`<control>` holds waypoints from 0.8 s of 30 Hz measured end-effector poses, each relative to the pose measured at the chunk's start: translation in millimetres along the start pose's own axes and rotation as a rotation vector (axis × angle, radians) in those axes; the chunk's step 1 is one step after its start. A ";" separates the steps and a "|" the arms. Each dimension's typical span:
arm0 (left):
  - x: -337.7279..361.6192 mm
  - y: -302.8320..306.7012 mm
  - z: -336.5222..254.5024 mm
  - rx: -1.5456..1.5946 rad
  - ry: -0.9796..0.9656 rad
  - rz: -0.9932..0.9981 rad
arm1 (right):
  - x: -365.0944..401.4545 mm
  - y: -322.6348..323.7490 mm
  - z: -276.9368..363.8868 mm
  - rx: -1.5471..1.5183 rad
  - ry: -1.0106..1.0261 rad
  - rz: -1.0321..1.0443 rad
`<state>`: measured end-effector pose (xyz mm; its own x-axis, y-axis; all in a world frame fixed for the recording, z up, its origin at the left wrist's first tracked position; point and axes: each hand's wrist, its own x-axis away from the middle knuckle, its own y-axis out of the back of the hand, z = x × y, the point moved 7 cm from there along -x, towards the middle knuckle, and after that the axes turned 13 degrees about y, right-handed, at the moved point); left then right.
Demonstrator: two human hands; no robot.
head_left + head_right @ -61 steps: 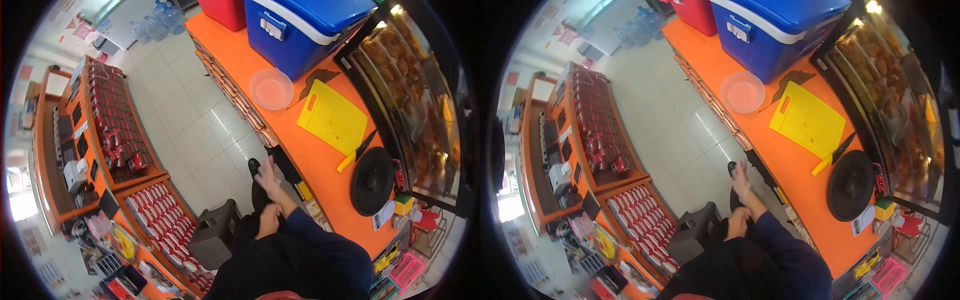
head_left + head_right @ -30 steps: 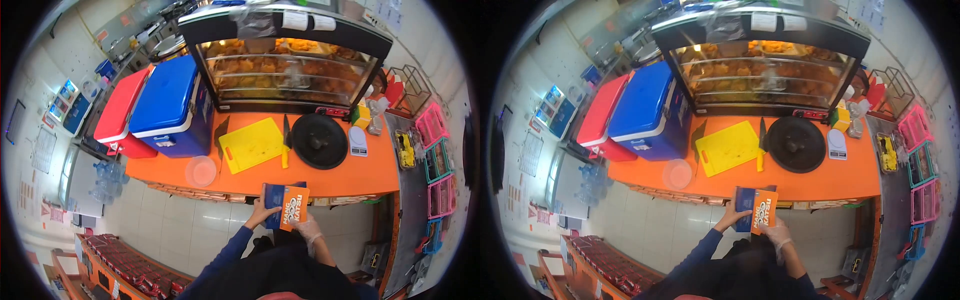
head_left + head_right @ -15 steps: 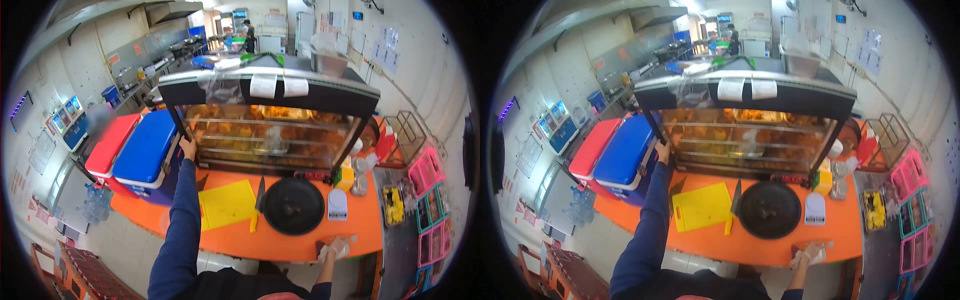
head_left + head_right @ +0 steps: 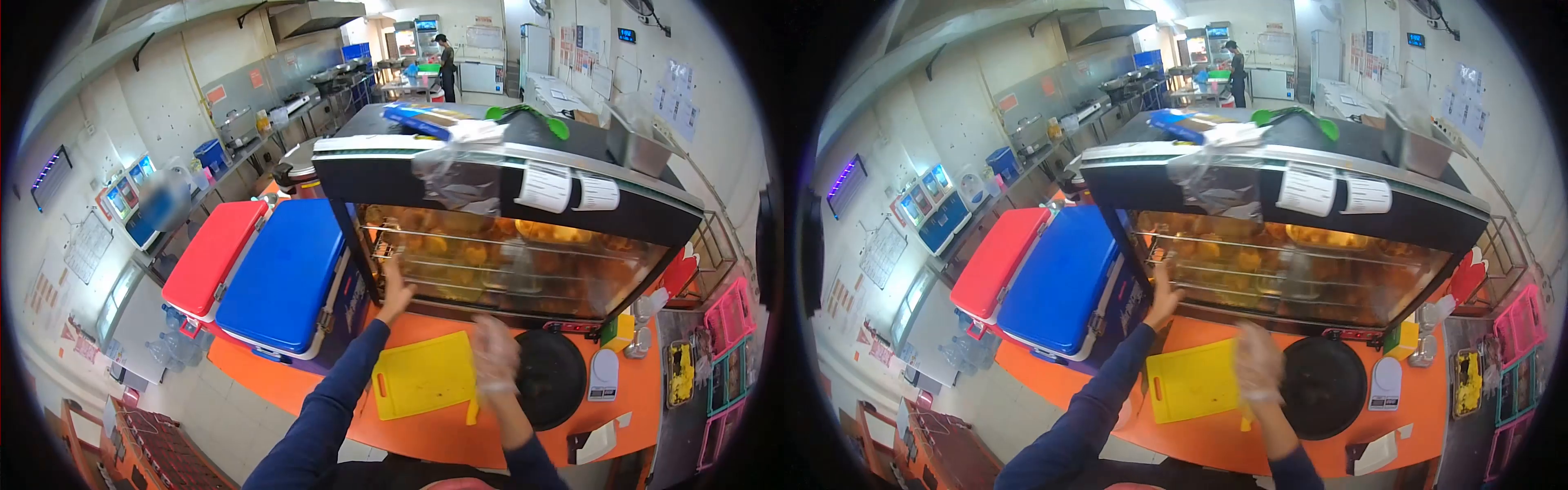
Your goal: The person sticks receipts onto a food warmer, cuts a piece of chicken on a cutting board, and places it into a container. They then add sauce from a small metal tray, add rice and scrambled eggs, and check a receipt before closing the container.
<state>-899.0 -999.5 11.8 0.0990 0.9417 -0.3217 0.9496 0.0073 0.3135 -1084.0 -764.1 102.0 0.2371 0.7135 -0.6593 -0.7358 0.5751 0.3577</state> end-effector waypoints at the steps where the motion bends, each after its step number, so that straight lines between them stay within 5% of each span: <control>1: 1.8 -9.7 5.9 0.117 0.012 0.184 | -28.3 -46.8 29.0 0.104 0.297 0.139; 2: 8.0 -12.3 -10.9 0.212 -0.129 0.355 | -55.8 -84.2 71.4 0.220 0.468 0.155; 4: 33.6 -24.6 38.0 0.339 0.105 0.616 | -103.5 -166.4 80.4 0.437 0.503 0.169; 6: 49.9 -15.0 42.3 0.159 0.048 0.632 | -161.7 -221.4 66.2 0.724 0.451 0.133; 7: 65.3 6.7 5.2 -0.028 -0.261 0.472 | -182.8 -238.3 59.5 0.877 0.430 0.136; 8: 86.5 6.4 35.8 -0.071 -0.114 0.580 | -198.5 -253.3 44.7 0.888 0.408 0.124; 10: 135.3 19.7 68.5 -0.046 0.000 0.739 | -220.3 -285.0 -4.2 0.714 0.194 0.437; 12: 184.2 42.0 63.0 0.083 0.114 0.873 | -248.4 -292.9 -29.1 0.616 0.045 0.540; 14: 233.0 54.8 86.6 0.137 0.263 0.984 | -276.2 -294.3 -41.0 0.541 -0.037 0.506; 16: 271.5 67.5 121.8 0.285 0.635 0.993 | -289.2 -289.0 -50.5 0.429 -0.123 0.449; 20: 295.6 90.4 134.3 0.425 0.847 0.996 | -292.9 -283.2 -67.7 0.076 -0.320 0.265; 24: 252.7 107.1 109.8 0.302 0.786 0.908 | -285.2 -282.2 -72.7 -0.370 -0.503 0.046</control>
<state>-739.6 -797.8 -133.9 0.6508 0.5120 0.5607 0.6711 -0.7333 -0.1093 -990.1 -1159.0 140.9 0.4032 0.8872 -0.2243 -0.9020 0.4266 0.0660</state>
